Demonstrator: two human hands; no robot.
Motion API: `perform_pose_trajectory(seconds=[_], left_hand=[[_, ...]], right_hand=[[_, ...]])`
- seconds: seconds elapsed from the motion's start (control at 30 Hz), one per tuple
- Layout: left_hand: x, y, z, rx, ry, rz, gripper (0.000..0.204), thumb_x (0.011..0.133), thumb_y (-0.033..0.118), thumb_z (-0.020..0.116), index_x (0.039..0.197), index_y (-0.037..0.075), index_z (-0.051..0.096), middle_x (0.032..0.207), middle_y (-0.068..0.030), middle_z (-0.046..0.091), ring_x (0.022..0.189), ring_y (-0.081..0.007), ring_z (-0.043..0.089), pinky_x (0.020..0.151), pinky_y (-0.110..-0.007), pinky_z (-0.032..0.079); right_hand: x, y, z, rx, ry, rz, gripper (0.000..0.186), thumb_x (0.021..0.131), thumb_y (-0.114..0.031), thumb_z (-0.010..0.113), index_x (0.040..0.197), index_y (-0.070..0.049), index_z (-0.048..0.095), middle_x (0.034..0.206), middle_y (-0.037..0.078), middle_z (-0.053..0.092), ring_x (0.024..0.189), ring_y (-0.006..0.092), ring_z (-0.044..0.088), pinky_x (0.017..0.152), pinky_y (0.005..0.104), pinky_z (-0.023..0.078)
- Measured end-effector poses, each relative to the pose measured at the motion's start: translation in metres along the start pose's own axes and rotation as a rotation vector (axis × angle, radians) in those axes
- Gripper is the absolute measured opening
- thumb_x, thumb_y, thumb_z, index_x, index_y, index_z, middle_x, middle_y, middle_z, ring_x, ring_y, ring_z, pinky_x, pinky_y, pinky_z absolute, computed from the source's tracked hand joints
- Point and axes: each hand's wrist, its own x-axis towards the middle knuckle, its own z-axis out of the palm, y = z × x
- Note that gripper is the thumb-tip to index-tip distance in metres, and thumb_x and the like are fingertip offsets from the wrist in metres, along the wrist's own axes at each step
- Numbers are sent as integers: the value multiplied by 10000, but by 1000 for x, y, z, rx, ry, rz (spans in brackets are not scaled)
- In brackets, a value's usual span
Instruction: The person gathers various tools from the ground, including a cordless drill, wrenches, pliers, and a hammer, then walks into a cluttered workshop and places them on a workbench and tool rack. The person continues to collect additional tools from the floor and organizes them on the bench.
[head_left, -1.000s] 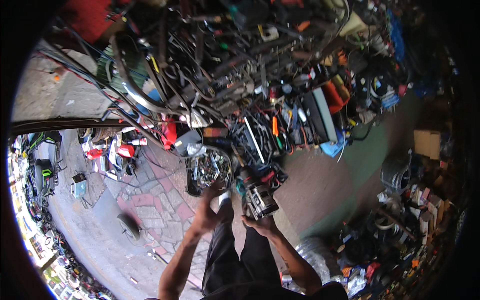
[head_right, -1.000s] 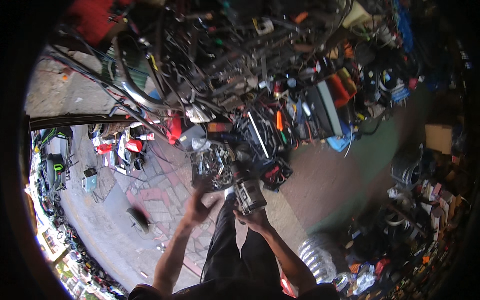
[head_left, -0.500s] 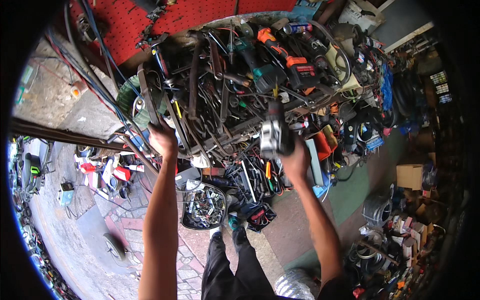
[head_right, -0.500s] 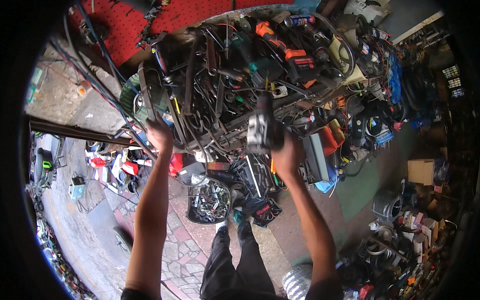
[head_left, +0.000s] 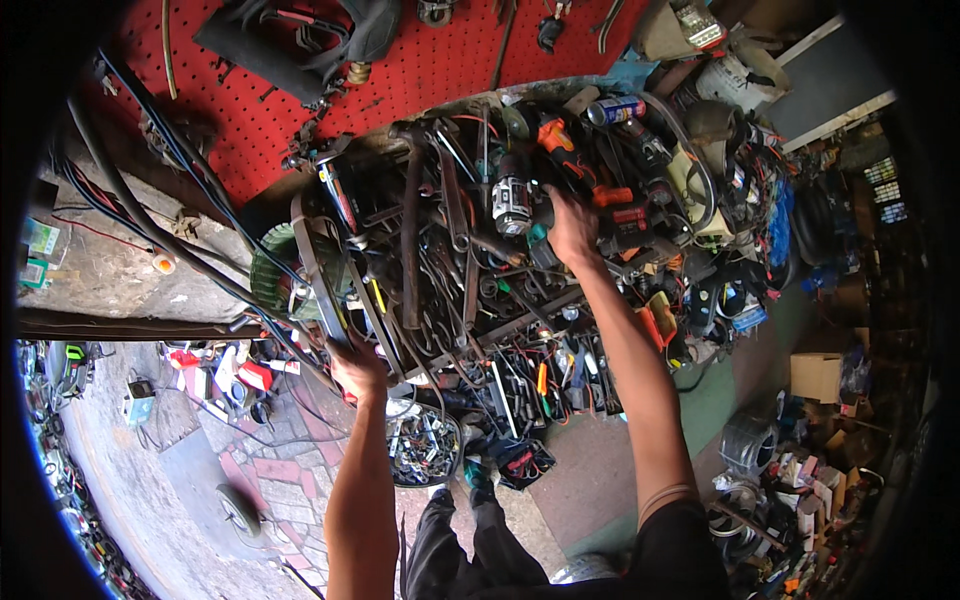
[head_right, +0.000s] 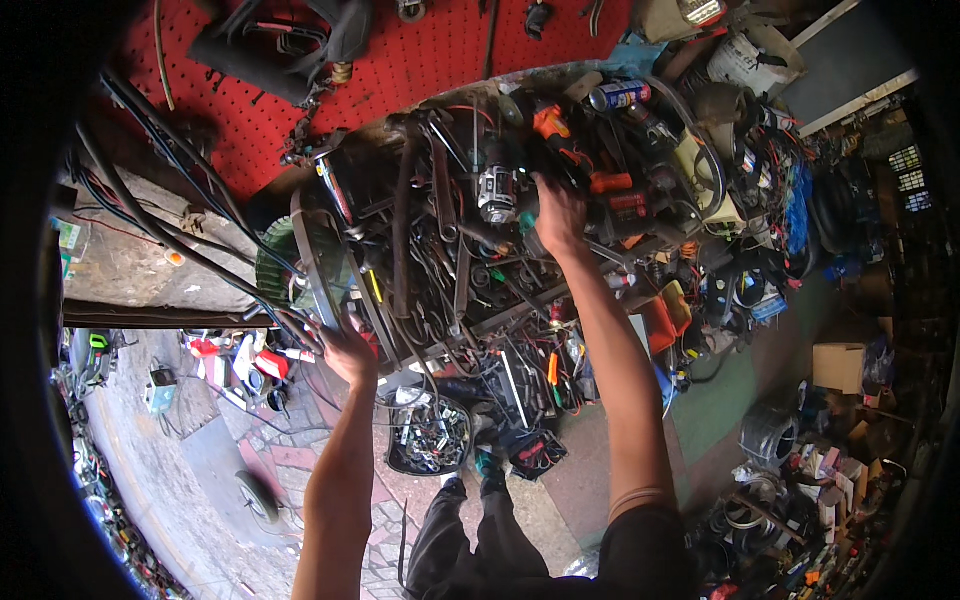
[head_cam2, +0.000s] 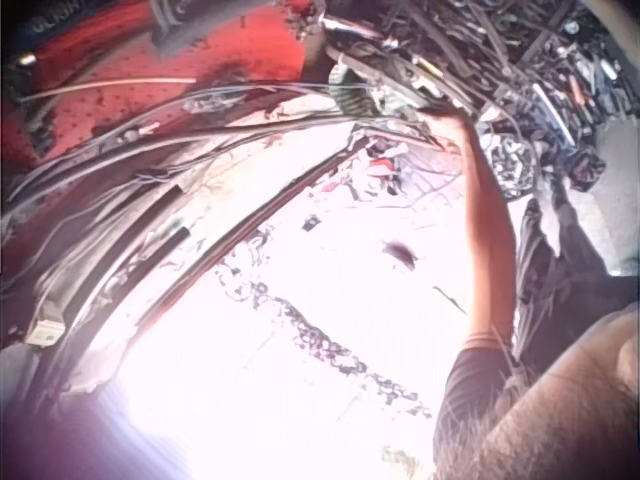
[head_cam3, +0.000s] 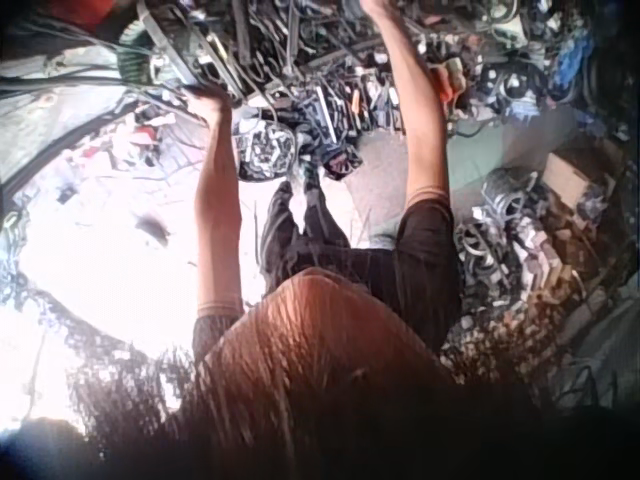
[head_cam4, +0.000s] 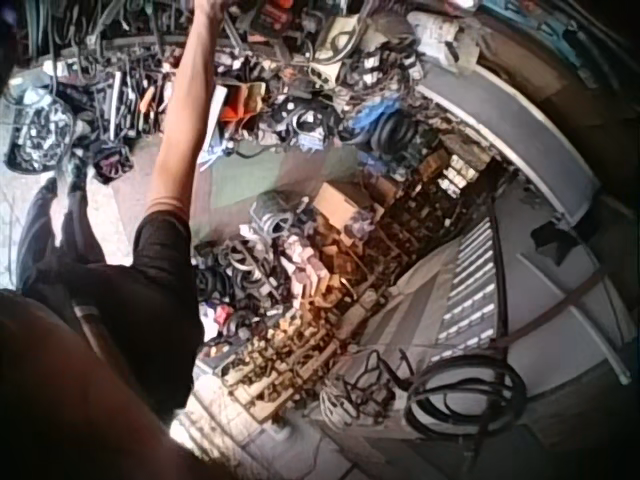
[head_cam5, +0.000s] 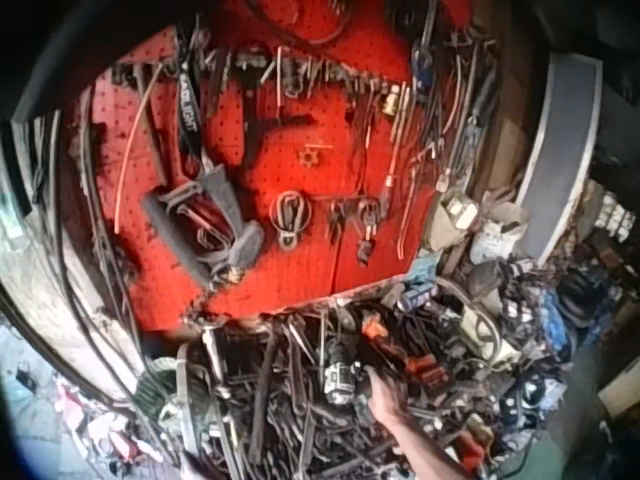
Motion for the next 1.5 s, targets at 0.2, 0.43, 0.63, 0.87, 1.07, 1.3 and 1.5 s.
perform_pose_trajectory(seconds=[0.2,0.43,0.63,0.87,1.07,1.3,1.5], left_hand=[[1,-8,3,51,-75,-56,402,919,324,537,1086,-40,508,761,-240,633,701,-418,620,597,-484,475],[-7,-43,23,245,-45,-3,370,930,354,503,902,-15,513,686,-251,589,642,-457,580,570,-515,449],[19,-132,78,541,239,584,375,915,350,526,1023,-6,571,679,-100,567,585,-289,565,512,-402,460],[19,-200,59,704,-234,1119,574,931,295,489,1367,-48,342,927,-176,555,825,-302,593,784,-474,501],[-331,-308,-109,674,-1067,1181,474,866,412,544,1156,37,515,1076,-142,608,969,-329,595,774,-485,484],[-683,-199,-249,-308,-2117,-103,182,876,141,597,1019,30,618,859,-86,663,698,-217,662,607,-311,516],[-847,-28,-268,103,-2379,518,210,926,187,557,1100,70,570,882,-73,637,741,-169,614,634,-294,506]], right_hand=[[21,11,-7,25,-175,-46,659,637,-47,762,1249,-136,533,1163,102,585,1107,307,517,970,386,402],[-71,-4,-55,664,355,193,354,772,-59,695,1104,-7,584,1065,145,634,1003,256,606,876,341,459],[-512,-56,6,693,-163,743,349,830,-101,646,1160,-27,559,1013,153,616,833,316,590,767,382,486],[-1211,-206,-219,903,14,2274,160,882,-243,555,968,-110,581,891,61,624,829,182,596,693,323,437],[-1396,-325,-338,661,195,2578,217,887,-291,569,1071,-184,530,888,22,648,767,147,647,576,336,470],[-1374,-235,-218,474,472,2209,299,811,-118,680,1081,-13,606,978,107,636,766,198,650,600,299,522],[-1356,-171,-256,540,1055,2263,299,807,-197,629,1041,-12,642,943,176,679,773,264,686,718,355,525]])
